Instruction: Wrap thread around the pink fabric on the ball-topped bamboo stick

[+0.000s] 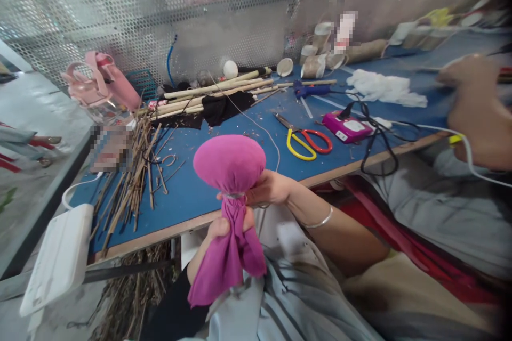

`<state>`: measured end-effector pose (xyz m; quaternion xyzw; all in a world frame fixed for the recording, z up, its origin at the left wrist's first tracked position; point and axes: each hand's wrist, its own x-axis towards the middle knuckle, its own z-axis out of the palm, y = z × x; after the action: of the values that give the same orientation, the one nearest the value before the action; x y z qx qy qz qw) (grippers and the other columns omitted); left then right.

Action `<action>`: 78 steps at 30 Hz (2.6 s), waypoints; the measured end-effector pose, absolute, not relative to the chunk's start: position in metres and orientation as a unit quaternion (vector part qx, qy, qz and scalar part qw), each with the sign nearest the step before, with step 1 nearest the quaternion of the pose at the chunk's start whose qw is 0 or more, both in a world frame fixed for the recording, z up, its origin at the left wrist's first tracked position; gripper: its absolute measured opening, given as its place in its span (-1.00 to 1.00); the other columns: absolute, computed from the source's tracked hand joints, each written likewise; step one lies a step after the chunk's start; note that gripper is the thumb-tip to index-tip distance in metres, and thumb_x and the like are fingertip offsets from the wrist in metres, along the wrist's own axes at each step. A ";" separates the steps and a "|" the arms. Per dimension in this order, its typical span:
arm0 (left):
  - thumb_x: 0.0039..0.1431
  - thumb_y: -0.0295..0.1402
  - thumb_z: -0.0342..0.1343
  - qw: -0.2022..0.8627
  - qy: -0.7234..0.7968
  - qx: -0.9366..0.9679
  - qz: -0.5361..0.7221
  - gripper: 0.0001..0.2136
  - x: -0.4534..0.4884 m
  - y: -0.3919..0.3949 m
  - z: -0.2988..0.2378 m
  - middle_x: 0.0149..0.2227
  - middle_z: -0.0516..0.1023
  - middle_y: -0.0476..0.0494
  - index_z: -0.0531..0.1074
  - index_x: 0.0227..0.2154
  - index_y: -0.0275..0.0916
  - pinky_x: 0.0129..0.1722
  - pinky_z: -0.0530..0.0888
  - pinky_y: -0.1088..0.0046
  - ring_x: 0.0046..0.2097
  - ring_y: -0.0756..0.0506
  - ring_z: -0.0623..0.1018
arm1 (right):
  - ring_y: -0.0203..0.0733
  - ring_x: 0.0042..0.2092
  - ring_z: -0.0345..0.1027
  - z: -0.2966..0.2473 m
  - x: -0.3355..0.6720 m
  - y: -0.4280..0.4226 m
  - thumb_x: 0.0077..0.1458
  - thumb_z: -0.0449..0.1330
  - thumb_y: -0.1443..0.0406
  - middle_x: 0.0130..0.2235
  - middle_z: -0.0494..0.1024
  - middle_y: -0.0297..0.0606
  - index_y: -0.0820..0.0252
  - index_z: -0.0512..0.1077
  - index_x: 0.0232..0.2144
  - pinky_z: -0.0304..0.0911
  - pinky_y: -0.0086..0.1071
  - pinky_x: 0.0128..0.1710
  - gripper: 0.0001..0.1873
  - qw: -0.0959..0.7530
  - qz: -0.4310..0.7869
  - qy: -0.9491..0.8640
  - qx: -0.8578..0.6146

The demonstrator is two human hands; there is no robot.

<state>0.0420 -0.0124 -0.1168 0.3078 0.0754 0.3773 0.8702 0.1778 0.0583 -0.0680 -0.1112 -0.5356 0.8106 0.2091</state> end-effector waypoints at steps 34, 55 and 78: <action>-0.06 -0.25 0.24 0.288 0.634 0.499 0.515 -0.68 0.026 -0.017 -0.029 -0.41 0.39 0.04 0.31 -0.27 -0.23 -0.30 0.30 0.51 -0.38 0.00 0.37 | -0.36 -0.49 0.17 -0.010 0.182 0.038 0.09 0.07 0.29 -0.56 0.37 -0.40 0.23 0.43 -0.40 0.11 -0.48 -0.42 -0.84 0.317 0.457 -0.757 -0.343; 0.08 -0.22 0.09 0.634 0.462 0.450 0.426 -0.72 0.015 0.007 -0.021 -0.67 0.19 0.09 0.23 -0.62 -0.27 -0.63 0.14 0.59 -0.63 0.12 0.19 | -0.38 -0.43 0.21 -0.058 0.167 0.071 -0.14 0.23 0.33 -0.42 0.38 -0.39 0.21 0.33 -0.37 0.15 -0.49 -0.41 -0.79 0.364 0.710 -0.555 -0.237; 0.14 -0.27 0.01 0.246 0.664 0.627 0.323 -0.84 0.032 -0.012 -0.013 -0.39 0.50 -0.11 0.33 -0.29 -0.25 -0.36 0.32 0.44 -0.38 -0.09 0.47 | -0.44 -0.58 -0.17 -0.015 0.194 0.027 0.02 0.13 0.19 -0.67 -0.03 -0.48 0.21 0.05 -0.73 -0.19 -0.48 -0.61 -0.56 0.310 0.502 -0.735 -0.333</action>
<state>0.0319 -0.0122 -0.0131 0.6274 0.6644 0.3229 0.2464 0.1944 0.0275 -0.0155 -0.3327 -0.7354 0.5023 0.3102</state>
